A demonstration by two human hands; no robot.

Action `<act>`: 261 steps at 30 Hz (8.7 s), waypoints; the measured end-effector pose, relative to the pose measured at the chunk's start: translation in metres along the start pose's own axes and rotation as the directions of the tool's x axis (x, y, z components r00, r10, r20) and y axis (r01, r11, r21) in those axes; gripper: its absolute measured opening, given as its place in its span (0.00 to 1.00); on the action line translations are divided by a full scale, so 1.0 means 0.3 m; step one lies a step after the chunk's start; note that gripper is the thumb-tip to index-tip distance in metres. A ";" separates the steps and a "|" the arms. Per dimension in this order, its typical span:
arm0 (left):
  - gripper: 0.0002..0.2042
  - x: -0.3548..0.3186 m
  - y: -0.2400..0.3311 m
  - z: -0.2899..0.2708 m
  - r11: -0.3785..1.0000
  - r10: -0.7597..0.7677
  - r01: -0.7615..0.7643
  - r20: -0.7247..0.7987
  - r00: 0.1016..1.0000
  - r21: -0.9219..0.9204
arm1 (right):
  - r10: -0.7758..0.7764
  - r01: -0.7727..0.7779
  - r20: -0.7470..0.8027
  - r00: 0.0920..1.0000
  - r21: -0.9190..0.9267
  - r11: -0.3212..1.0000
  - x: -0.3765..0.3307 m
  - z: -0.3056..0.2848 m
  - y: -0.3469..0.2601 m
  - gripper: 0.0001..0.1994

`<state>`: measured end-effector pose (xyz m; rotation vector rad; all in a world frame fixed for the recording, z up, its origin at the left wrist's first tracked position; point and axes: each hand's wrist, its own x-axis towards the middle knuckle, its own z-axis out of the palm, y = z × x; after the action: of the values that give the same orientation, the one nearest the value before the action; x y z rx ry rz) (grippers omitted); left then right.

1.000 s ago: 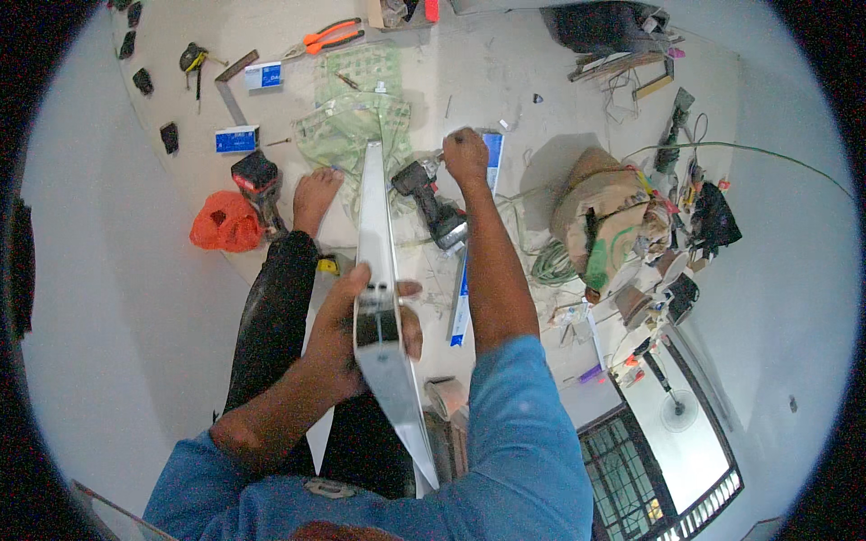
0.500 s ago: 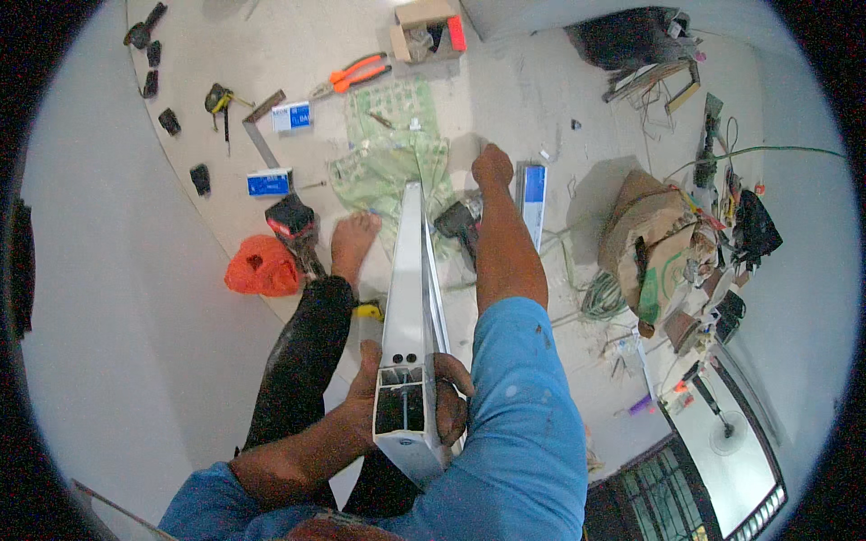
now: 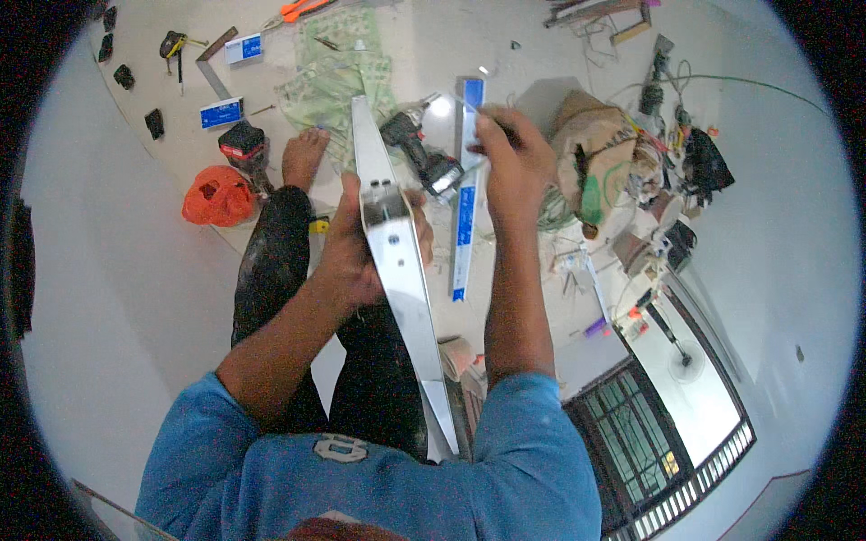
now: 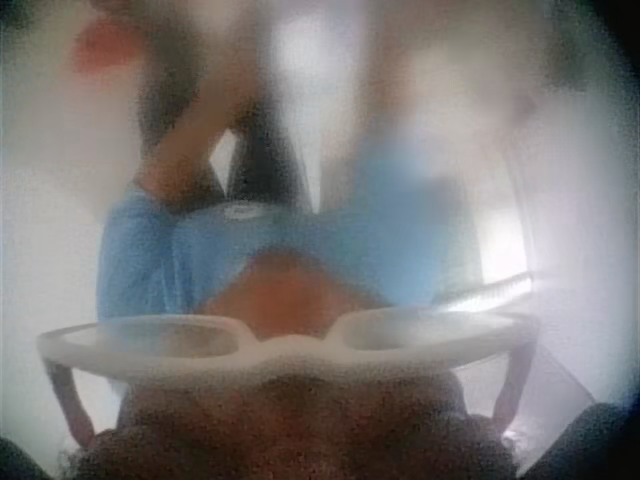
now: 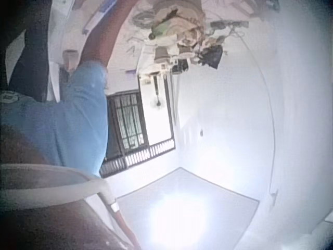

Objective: The person assembles a metal frame by inserting screws into pre-drilled holes and tightening them with a cordless drill. They handle the frame pieces, screws, and drill, working on the floor in a cluttered room.

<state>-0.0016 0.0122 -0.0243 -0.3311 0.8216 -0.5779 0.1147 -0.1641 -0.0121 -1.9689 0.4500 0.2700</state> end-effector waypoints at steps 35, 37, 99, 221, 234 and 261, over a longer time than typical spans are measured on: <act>0.36 0.058 -0.026 -0.041 0.999 0.045 -0.047 0.129 0.991 0.014 | -0.375 0.661 0.545 0.750 -0.629 0.409 -0.459 0.006 -0.463 0.17; 0.36 0.054 -0.023 -0.037 0.997 0.068 -0.073 0.120 0.990 0.032 | -0.304 0.527 0.437 0.847 -0.609 0.592 -0.481 0.026 -0.484 0.17; 0.39 0.026 -0.016 -0.014 0.993 0.046 -0.052 0.053 0.998 0.109 | -0.443 0.689 0.529 0.724 -0.577 0.437 -0.472 -0.009 -0.422 0.17; 0.42 -0.001 -0.011 0.032 0.989 0.059 -0.059 0.006 0.998 0.138 | -0.442 0.677 0.513 0.736 -0.569 0.466 -0.484 -0.011 -0.438 0.15; 0.53 0.010 -0.032 -0.071 0.989 0.059 -0.068 0.072 0.996 0.128 | -0.273 0.498 0.431 0.860 -0.589 0.636 -0.510 0.008 -0.455 0.14; 0.48 0.047 -0.050 -0.056 0.998 -0.028 0.016 0.177 0.984 0.067 | 0.050 0.195 0.329 0.943 -0.668 0.719 -0.488 -0.001 -0.519 0.14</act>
<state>-0.0119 -0.0093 -0.0361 -0.3274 0.6268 -0.5857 0.0490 -0.0774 0.1717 -2.6045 0.0299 0.8002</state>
